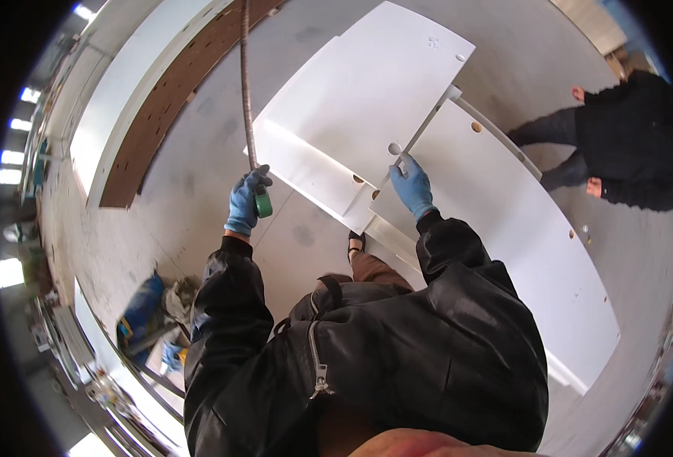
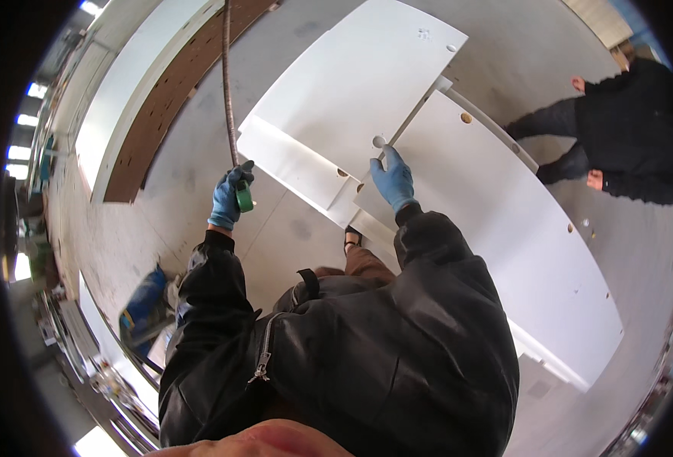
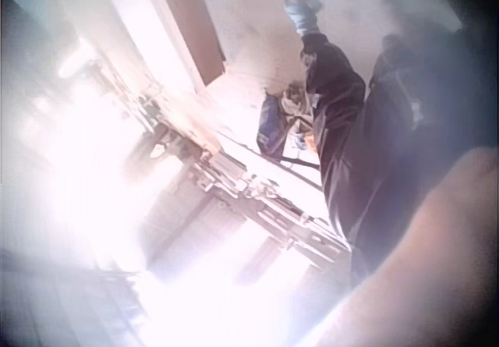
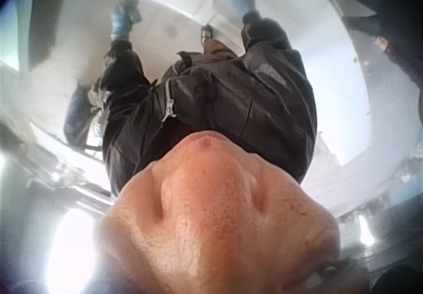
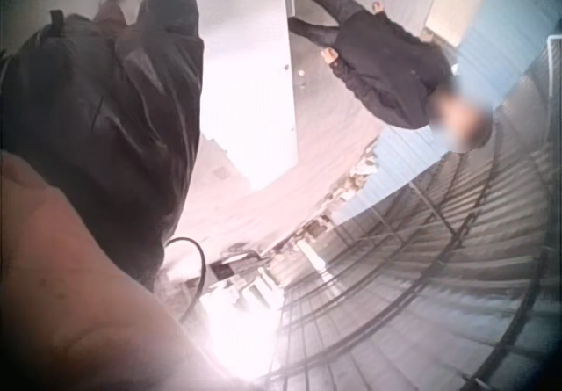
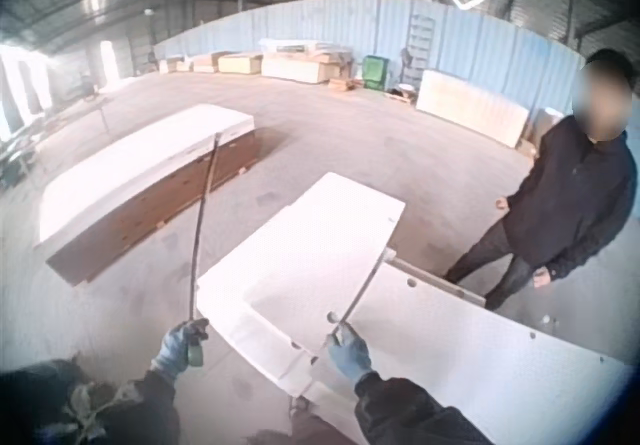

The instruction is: The person measures white rectangular panels with a tape measure, then lifts and stacks them with a coworker. The person repeatedly measures different panels and repositions them on the floor.

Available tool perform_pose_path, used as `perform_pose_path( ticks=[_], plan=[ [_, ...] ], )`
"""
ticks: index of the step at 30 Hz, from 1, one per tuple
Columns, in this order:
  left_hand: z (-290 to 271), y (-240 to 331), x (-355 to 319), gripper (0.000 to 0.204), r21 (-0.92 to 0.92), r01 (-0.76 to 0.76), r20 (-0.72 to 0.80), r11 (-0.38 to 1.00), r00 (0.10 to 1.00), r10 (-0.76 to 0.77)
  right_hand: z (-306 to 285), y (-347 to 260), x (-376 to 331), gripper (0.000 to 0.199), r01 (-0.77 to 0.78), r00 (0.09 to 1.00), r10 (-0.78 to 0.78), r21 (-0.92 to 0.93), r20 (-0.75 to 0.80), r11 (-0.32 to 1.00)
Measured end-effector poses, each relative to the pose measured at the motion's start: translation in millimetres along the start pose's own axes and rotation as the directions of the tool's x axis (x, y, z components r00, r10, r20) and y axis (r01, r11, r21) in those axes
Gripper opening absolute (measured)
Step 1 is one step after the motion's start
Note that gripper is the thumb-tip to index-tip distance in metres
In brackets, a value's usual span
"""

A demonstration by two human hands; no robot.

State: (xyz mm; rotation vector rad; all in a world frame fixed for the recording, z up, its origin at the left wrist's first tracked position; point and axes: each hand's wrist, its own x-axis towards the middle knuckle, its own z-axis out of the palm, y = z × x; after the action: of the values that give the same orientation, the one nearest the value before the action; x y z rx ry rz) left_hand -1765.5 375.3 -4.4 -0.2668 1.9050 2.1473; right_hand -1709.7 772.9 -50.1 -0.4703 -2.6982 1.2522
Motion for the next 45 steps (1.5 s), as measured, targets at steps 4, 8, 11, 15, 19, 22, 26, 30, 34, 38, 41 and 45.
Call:
perform_pose_path(
  ticks=[4,8,11,15,19,22,26,30,34,38,41,45],
  plan=[
    [-11.1,19.3,78.1,0.028,0.086,0.070,-0.030,0.994,0.997,-0.068,20.2,-25.1,23.9,0.036,-0.032,0.997,0.029,-0.046,-0.068,0.998],
    [-20.3,15.0,165.0,0.027,0.169,0.089,0.007,0.982,0.996,-0.092,41.6,-40.8,45.6,0.055,-0.348,0.934,0.321,-0.201,-0.154,0.916],
    [-26.3,15.1,223.9,0.027,0.350,0.124,0.081,0.929,0.984,-0.161,54.3,-48.0,63.3,0.060,-0.556,0.826,0.487,-0.270,-0.284,0.786],
    [-21.9,30.4,258.1,0.028,0.503,-0.108,0.364,0.857,0.926,-0.097,64.1,-55.1,73.5,0.060,-0.579,0.796,0.478,-0.236,-0.372,0.781],
    [-16.0,77.0,295.0,0.022,0.596,-0.047,0.664,0.802,0.591,-0.459,82.8,-71.5,55.5,0.045,-0.368,0.854,0.264,-0.161,-0.449,0.916],
    [3.0,102.8,331.9,0.020,0.786,-0.121,0.578,0.606,0.489,-0.653,97.1,-83.0,38.1,0.048,-0.364,0.840,0.256,-0.146,-0.478,0.920],
    [16.6,121.4,378.4,0.017,0.858,-0.183,0.503,0.480,0.487,-0.714,113.1,-88.9,21.5,0.052,-0.464,0.795,0.327,-0.163,-0.512,0.871],
    [2.1,132.6,413.3,0.016,0.865,-0.176,0.488,0.469,0.508,-0.710,119.7,-85.8,13.9,0.049,-0.452,0.783,0.339,-0.102,-0.522,0.886],
    [-10.3,144.5,435.1,0.019,0.892,-0.120,0.427,0.435,0.535,-0.729,121.2,-88.4,11.8,0.045,-0.423,0.816,0.283,-0.187,-0.504,0.886],
    [-1.1,148.2,447.0,0.019,0.937,-0.093,0.333,0.336,0.522,-0.785,123.4,-91.6,11.3,0.043,-0.425,0.817,0.271,-0.214,-0.510,0.879],
    [9.9,148.5,455.9,0.019,0.922,-0.188,0.387,0.338,0.475,-0.790,127.1,-88.6,9.9,0.043,-0.415,0.824,0.252,-0.237,-0.508,0.878],
    [16.4,146.9,459.9,0.017,0.781,-0.599,0.526,0.174,0.481,-0.702,131.0,-81.7,9.2,0.045,-0.405,0.851,0.233,-0.306,-0.471,0.862]
  ],
)
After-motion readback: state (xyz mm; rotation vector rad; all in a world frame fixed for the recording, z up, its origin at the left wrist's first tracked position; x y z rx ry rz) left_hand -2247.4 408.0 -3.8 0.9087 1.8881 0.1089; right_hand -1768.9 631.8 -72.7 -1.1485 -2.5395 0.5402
